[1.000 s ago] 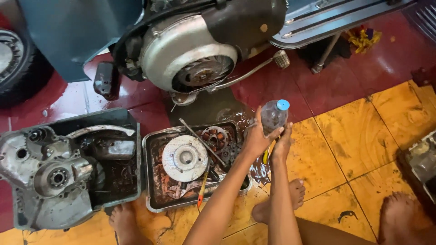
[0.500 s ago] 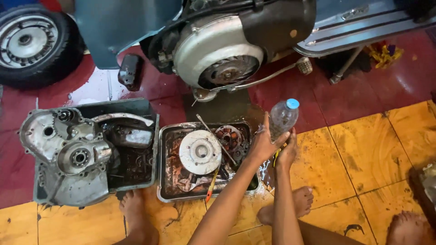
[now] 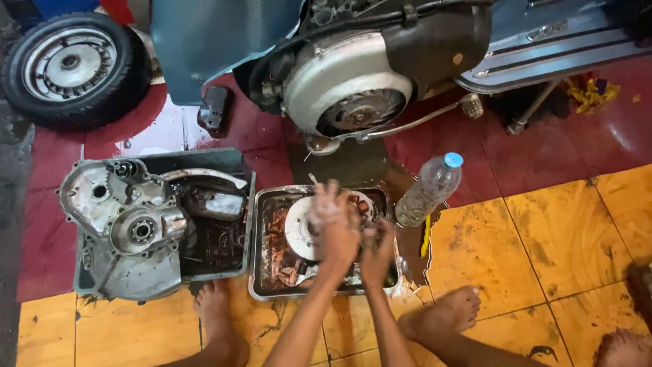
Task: The person scrubs a circular metal engine part with a toothbrush and water, then rinses it. They then pick up a larger engine casing, rinse it with water from a bottle, and scrub it with the toothbrush.
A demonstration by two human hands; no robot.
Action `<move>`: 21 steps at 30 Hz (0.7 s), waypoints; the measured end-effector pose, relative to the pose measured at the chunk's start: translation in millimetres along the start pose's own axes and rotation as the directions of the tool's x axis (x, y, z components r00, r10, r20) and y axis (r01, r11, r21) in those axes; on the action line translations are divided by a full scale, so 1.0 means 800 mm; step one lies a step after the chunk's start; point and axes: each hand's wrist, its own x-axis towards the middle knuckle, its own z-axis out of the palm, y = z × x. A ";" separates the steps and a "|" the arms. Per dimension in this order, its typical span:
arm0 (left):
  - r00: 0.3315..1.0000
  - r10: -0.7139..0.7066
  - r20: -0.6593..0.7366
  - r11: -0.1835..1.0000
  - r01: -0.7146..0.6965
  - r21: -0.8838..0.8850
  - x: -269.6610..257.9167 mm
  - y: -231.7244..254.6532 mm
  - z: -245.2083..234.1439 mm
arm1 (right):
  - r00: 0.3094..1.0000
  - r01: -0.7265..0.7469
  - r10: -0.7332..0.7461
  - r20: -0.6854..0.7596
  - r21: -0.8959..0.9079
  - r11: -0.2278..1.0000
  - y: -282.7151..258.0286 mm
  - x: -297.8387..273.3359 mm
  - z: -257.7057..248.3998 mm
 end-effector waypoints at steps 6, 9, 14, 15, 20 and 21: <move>0.999 0.002 -0.053 0.993 0.004 0.114 0.028 -0.116 -0.015 | 0.943 0.243 -0.242 0.229 0.026 0.970 0.011 0.001 0.052; 0.999 0.028 -0.022 0.997 -0.026 0.072 0.053 -0.180 0.010 | 0.981 -0.118 0.112 0.159 0.031 0.993 0.021 0.015 0.062; 0.998 -0.002 -0.059 0.987 -0.008 -0.159 0.057 -0.193 0.010 | 0.951 -0.071 0.096 0.294 -0.095 0.993 -0.053 0.024 0.063; 0.998 -0.003 -0.064 0.980 -0.010 -0.197 0.056 -0.188 0.005 | 0.936 0.048 0.021 0.351 -0.186 0.981 -0.047 0.032 0.071; 0.997 -0.022 -0.077 0.940 -0.006 -0.341 0.048 -0.174 -0.007 | 0.967 -0.117 0.143 0.212 -0.129 0.985 0.008 0.040 0.065; 0.997 -0.024 -0.076 0.935 -0.004 -0.354 0.048 -0.174 -0.007 | 0.972 -0.121 0.153 0.180 -0.175 0.977 0.029 0.041 0.061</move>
